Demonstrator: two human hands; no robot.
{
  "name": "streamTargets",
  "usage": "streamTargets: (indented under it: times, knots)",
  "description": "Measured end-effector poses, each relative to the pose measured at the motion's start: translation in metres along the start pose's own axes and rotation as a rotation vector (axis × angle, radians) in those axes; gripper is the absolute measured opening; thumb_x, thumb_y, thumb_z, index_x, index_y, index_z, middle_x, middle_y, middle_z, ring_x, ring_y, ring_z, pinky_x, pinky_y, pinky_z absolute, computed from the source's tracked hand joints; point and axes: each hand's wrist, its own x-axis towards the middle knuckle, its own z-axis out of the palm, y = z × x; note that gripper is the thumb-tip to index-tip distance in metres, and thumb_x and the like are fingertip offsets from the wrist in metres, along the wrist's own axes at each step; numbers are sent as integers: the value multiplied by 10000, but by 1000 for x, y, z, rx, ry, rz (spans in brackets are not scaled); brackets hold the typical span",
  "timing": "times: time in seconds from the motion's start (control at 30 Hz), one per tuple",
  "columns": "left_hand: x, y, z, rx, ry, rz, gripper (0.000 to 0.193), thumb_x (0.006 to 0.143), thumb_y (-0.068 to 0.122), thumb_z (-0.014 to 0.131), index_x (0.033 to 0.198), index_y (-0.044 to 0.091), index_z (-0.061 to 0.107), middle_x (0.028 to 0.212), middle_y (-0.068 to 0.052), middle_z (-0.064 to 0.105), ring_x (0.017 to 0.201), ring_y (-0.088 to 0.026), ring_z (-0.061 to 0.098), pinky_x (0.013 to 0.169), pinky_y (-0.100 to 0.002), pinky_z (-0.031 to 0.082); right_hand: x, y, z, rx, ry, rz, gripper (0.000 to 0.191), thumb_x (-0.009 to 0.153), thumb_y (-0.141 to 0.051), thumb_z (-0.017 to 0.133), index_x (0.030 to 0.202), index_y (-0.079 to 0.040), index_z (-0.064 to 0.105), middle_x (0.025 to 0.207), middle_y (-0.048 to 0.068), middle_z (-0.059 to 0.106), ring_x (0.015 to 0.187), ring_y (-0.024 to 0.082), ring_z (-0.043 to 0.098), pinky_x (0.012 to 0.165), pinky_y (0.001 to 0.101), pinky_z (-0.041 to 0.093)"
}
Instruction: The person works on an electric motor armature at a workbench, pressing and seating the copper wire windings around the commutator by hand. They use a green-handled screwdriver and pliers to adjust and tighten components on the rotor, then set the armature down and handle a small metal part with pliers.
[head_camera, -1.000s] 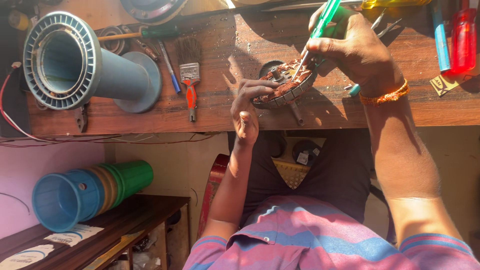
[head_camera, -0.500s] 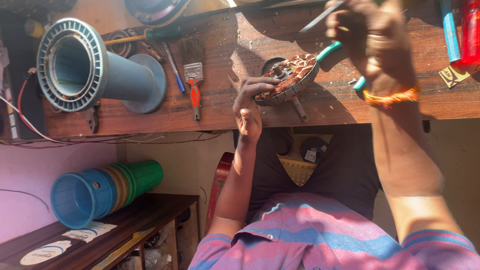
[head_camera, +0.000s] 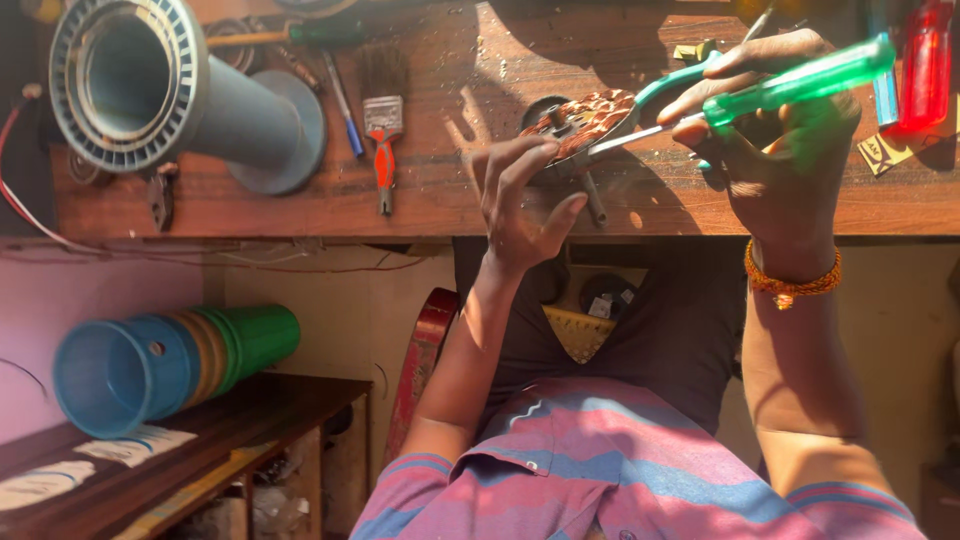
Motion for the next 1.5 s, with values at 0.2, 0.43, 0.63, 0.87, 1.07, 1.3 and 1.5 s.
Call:
streamTargets:
  times: [0.2, 0.43, 0.63, 0.87, 1.07, 1.3, 1.5]
  knots:
    - [5, -1, 3, -121, 8, -73, 541, 928, 279, 816, 1365, 98, 553, 1296, -100, 631, 1169, -247, 569, 1021, -369, 489, -1, -13, 7, -303, -41, -58, 281, 893, 18, 822, 1110, 13, 643, 1058, 147, 705, 939, 177, 697, 739, 231, 519]
    - [12, 7, 1, -83, -62, -109, 600, 894, 232, 849, 1415, 132, 570, 1314, -44, 641, 1199, -237, 557, 1041, -364, 469, 3, -22, 13, -239, -195, -78, 124, 1017, -43, 767, 1100, -13, 679, 1108, 69, 715, 1039, 115, 700, 870, 230, 573]
    - [19, 10, 4, -88, -95, -116, 485, 857, 173, 875, 1307, 210, 696, 1271, 13, 660, 1140, -200, 572, 1008, -338, 495, -1, -26, 26, -610, -209, -307, 130, 984, 18, 813, 1062, 27, 709, 1025, 128, 699, 974, 220, 709, 831, 309, 551]
    - [24, 3, 0, -147, -139, -99, 509, 839, 189, 904, 1305, 206, 700, 1248, 19, 647, 1139, -211, 578, 1031, -355, 510, 3, -27, 25, -603, -250, -287, 59, 1057, 45, 744, 1083, 13, 703, 1056, 122, 701, 920, 200, 724, 774, 273, 550]
    - [25, 4, 1, -152, -151, -107, 511, 845, 179, 900, 1308, 201, 687, 1257, 15, 644, 1161, -209, 584, 1029, -346, 508, 1, -28, 30, -552, -204, -247, 69, 1055, 21, 742, 1113, -2, 712, 1077, 119, 694, 950, 209, 716, 777, 289, 555]
    - [25, 1, 3, -143, -145, -73, 527, 841, 192, 902, 1316, 188, 671, 1268, 7, 640, 1195, -225, 583, 1074, -380, 498, 0, -22, 25, -630, -217, -332, 68, 978, 34, 762, 1025, 29, 713, 998, 161, 705, 875, 251, 698, 679, 320, 501]
    - [25, -1, 4, -174, -141, -74, 550, 804, 203, 931, 1301, 193, 695, 1241, 6, 650, 1159, -218, 594, 1034, -375, 518, -38, -2, 21, -179, 71, -242, 149, 1062, 0, 713, 1159, 11, 599, 1109, 106, 635, 969, 217, 719, 866, 364, 607]
